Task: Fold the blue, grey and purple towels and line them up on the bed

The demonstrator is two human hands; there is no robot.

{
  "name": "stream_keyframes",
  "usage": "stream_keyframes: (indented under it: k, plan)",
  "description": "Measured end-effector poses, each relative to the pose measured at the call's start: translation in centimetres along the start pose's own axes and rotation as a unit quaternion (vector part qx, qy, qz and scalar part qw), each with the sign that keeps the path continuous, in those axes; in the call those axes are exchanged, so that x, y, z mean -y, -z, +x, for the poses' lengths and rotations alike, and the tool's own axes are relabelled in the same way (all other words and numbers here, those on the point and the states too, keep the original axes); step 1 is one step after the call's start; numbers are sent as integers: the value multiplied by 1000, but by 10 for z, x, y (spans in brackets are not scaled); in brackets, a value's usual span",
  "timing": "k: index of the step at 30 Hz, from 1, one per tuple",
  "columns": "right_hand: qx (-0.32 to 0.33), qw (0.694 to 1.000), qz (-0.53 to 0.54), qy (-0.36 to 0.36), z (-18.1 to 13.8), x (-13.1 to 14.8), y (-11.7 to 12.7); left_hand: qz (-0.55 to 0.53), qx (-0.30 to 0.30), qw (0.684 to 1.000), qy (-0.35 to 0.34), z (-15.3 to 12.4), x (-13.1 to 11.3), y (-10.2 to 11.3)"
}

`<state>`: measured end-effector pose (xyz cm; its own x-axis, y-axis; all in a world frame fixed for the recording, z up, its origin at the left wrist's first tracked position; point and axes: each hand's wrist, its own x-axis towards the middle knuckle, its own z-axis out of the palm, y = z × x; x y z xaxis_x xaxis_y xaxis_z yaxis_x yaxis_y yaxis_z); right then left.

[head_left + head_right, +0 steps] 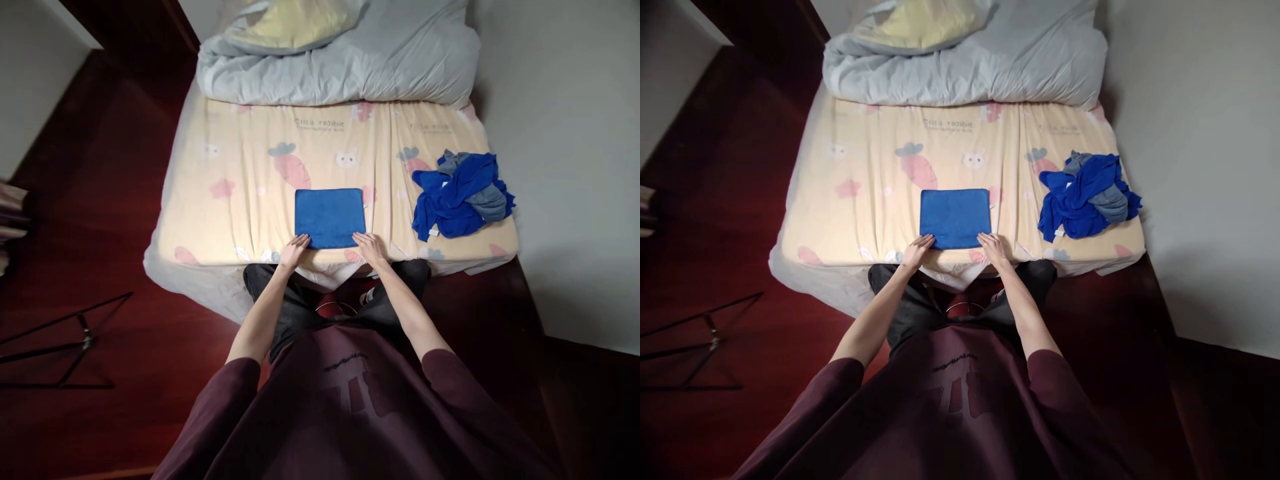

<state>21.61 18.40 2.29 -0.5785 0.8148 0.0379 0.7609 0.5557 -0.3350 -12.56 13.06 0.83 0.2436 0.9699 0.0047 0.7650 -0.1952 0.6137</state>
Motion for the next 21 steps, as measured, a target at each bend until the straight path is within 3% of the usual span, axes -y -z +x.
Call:
stream_keyframes:
  k: [6, 10, 16, 21]
  plan:
    - [-3, 999, 42, 6, -19, 2, 9, -46, 1, 999, -8, -26, -6, 7]
    - [-50, 987, 142, -51, -34, 5, 5, -106, -51, 992, 44, -42, -7, 13]
    - [-157, 909, 341, -183, -21, 6, -10, -128, -127, 970, 163, -25, -7, 16]
    - [-217, 869, 378, -235, -11, 3, -20, -121, -160, 958, 204, -17, -12, 3]
